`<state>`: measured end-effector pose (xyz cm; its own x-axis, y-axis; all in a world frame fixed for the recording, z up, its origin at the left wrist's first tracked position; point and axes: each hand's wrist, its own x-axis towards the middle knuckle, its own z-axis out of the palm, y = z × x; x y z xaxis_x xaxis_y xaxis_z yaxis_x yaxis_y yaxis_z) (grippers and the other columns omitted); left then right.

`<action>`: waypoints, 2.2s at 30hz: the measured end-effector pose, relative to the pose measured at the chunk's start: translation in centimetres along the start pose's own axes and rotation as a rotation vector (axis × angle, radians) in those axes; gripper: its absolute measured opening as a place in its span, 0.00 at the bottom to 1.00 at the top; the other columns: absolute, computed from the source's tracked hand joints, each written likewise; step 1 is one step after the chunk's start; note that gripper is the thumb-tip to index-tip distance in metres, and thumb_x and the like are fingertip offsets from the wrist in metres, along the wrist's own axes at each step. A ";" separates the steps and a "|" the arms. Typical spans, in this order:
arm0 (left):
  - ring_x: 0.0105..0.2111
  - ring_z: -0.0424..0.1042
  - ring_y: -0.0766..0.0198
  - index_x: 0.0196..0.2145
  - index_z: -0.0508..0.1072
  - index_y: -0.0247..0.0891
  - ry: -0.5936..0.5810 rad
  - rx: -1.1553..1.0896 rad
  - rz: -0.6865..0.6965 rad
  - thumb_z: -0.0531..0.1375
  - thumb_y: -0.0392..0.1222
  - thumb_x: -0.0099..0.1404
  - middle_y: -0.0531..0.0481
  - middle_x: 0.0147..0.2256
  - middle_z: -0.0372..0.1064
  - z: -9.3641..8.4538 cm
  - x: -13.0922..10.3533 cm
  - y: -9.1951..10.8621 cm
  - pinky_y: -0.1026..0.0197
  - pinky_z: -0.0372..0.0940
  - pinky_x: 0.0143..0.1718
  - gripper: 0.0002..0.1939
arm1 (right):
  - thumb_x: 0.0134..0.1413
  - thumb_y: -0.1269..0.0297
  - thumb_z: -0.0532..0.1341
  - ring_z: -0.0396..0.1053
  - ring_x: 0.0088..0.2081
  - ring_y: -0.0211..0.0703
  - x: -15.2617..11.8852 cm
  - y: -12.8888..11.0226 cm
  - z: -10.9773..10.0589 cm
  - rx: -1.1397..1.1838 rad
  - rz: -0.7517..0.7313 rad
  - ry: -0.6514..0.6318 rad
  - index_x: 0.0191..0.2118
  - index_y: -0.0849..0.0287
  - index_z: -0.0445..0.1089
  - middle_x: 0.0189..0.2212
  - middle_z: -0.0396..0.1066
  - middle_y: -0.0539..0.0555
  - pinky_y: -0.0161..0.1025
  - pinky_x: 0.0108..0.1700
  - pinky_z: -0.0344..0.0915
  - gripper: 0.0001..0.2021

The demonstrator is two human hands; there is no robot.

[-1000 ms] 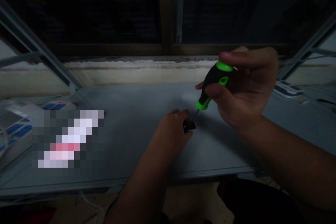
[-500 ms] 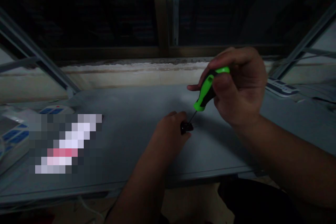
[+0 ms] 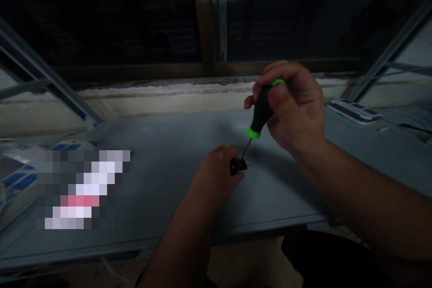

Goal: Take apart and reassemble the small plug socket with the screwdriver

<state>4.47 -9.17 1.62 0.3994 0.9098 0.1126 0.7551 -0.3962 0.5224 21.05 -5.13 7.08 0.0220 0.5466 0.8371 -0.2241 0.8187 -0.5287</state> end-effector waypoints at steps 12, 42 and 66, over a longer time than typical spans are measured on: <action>0.36 0.70 0.58 0.34 0.68 0.40 0.002 -0.007 0.005 0.70 0.32 0.57 0.50 0.36 0.70 0.0 0.0 -0.2 0.57 0.60 0.38 0.14 | 0.59 0.57 0.66 0.71 0.34 0.38 0.4 -0.7 0.8 0.225 0.115 -0.012 0.34 0.55 0.75 0.35 0.72 0.50 0.39 0.37 0.76 0.08; 0.36 0.71 0.58 0.34 0.68 0.40 0.012 -0.006 0.034 0.69 0.33 0.59 0.50 0.37 0.70 0.2 -0.1 -0.4 0.57 0.62 0.39 0.12 | 0.59 0.55 0.69 0.64 0.24 0.32 -0.3 -1.1 2.6 0.234 0.240 -0.005 0.41 0.50 0.71 0.31 0.68 0.46 0.31 0.21 0.61 0.10; 0.38 0.73 0.56 0.34 0.68 0.40 0.016 0.001 0.031 0.69 0.34 0.59 0.48 0.38 0.72 0.3 -0.2 -0.5 0.56 0.64 0.41 0.12 | 0.68 0.50 0.55 0.54 0.18 0.32 -0.4 -1.3 3.4 0.463 0.366 -0.088 0.43 0.52 0.64 0.25 0.66 0.45 0.30 0.19 0.52 0.12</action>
<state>4.18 -9.15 1.08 0.4142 0.8991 0.1417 0.7430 -0.4240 0.5178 18.06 -6.97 7.89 -0.2134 0.7459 0.6309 -0.6037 0.4071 -0.6854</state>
